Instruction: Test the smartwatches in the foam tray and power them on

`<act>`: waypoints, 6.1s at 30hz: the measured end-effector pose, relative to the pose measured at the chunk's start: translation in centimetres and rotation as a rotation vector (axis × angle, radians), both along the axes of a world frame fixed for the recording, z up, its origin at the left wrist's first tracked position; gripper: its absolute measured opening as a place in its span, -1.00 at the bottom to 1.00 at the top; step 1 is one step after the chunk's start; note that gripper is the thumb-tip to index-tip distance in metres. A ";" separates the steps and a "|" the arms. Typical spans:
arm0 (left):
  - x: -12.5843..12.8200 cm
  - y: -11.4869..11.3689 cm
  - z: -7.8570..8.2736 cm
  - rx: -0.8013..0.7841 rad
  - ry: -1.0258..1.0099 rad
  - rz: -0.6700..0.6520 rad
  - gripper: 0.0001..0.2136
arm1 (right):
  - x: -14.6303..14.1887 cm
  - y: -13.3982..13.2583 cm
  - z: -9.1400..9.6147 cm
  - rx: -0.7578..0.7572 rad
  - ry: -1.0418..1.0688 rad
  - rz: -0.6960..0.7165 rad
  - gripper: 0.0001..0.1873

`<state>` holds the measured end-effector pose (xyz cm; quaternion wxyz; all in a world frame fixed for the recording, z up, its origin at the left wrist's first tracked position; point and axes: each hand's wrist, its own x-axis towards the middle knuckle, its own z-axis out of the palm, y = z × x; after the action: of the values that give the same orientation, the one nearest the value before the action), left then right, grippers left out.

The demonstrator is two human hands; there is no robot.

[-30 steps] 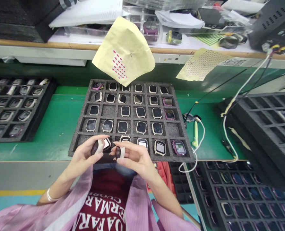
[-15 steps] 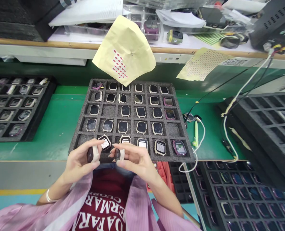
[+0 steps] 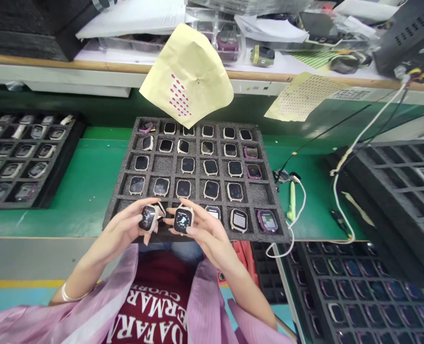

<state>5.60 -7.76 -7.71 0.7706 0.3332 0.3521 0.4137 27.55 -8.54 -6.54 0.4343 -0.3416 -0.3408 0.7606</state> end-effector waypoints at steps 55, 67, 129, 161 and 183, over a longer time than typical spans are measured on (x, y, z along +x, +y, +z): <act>0.8 0.0 0.0 0.145 0.063 -0.003 -0.67 | 3.4 -2.0 0.6 0.209 -0.410 -0.039 -0.28; -4.8 0.4 -0.6 0.599 0.899 0.042 -0.53 | 17.2 6.9 -0.2 0.763 -1.490 -0.153 -0.60; 2.0 0.7 0.7 0.360 0.393 0.016 -0.57 | -0.3 2.4 -0.3 0.049 0.008 0.007 -0.60; 1.4 1.0 0.0 0.481 0.484 -0.014 -0.64 | -0.2 1.9 0.1 0.111 -0.101 -0.007 -0.63; 1.2 0.6 0.1 0.492 0.551 0.036 -0.62 | 0.2 2.2 -0.2 0.138 -0.161 0.008 -0.55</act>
<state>6.83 -7.14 -7.59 0.5364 0.6010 0.4424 0.3943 27.71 -6.30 -6.71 0.4250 -0.3695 -0.4277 0.7071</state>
